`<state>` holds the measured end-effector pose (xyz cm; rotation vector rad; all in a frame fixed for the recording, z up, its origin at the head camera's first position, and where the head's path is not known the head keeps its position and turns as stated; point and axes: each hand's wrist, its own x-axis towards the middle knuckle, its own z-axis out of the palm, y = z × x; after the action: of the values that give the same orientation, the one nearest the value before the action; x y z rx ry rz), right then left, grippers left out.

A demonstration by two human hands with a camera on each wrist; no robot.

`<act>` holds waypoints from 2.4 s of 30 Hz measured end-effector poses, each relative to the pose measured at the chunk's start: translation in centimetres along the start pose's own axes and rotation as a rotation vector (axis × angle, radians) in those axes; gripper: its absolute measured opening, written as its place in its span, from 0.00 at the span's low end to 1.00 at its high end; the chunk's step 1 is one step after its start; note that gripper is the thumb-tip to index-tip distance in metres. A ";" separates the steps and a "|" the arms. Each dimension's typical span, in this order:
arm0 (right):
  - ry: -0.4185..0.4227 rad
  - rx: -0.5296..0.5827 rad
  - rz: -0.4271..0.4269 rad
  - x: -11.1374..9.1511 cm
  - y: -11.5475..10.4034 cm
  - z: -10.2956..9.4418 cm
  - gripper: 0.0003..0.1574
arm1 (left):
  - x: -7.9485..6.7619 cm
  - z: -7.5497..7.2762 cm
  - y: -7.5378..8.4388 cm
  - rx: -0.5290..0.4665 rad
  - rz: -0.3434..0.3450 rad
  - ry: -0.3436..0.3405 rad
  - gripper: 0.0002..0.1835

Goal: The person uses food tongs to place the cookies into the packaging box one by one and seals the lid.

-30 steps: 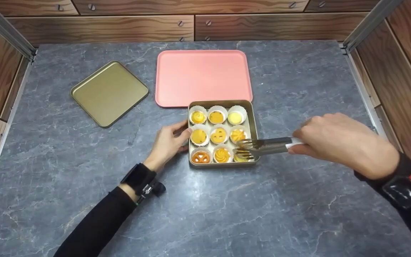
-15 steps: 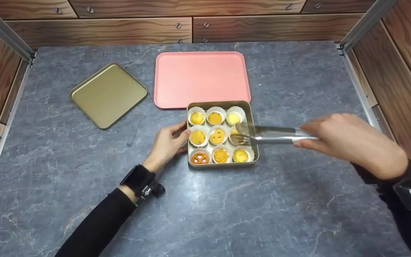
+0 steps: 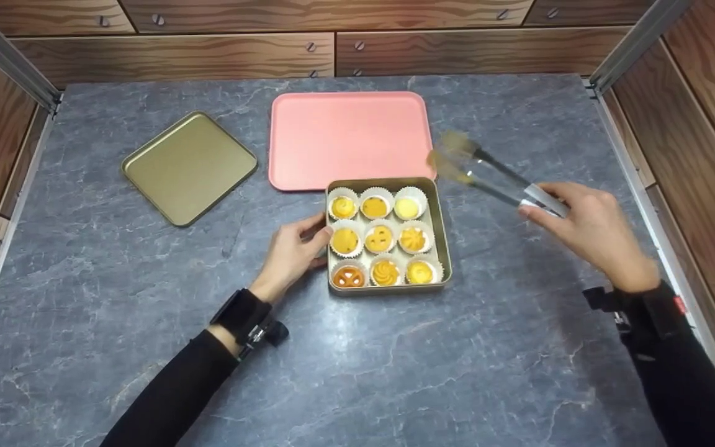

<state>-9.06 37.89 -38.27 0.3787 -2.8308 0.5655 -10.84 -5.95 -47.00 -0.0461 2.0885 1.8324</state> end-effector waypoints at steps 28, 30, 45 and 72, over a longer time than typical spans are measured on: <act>-0.151 -0.072 0.338 -0.2 3.9 5.5 0.36 | -0.1 0.0 -0.1 -0.037 0.010 -0.006 0.30; -0.165 -0.086 0.342 -0.3 3.8 5.7 0.35 | 0.0 0.0 -0.1 -0.038 0.006 -0.010 0.31; -0.271 -0.133 0.318 -0.1 3.7 5.6 0.37 | 0.0 0.2 0.0 -0.023 0.009 -0.009 0.30; 0.231 0.010 -0.064 0.7 -3.6 6.0 0.18 | 0.8 -6.5 1.6 0.534 0.347 0.334 0.19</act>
<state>-9.63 32.10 -42.21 0.3776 -2.5867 0.5705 -13.57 -11.82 -45.13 0.1685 2.9158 1.4423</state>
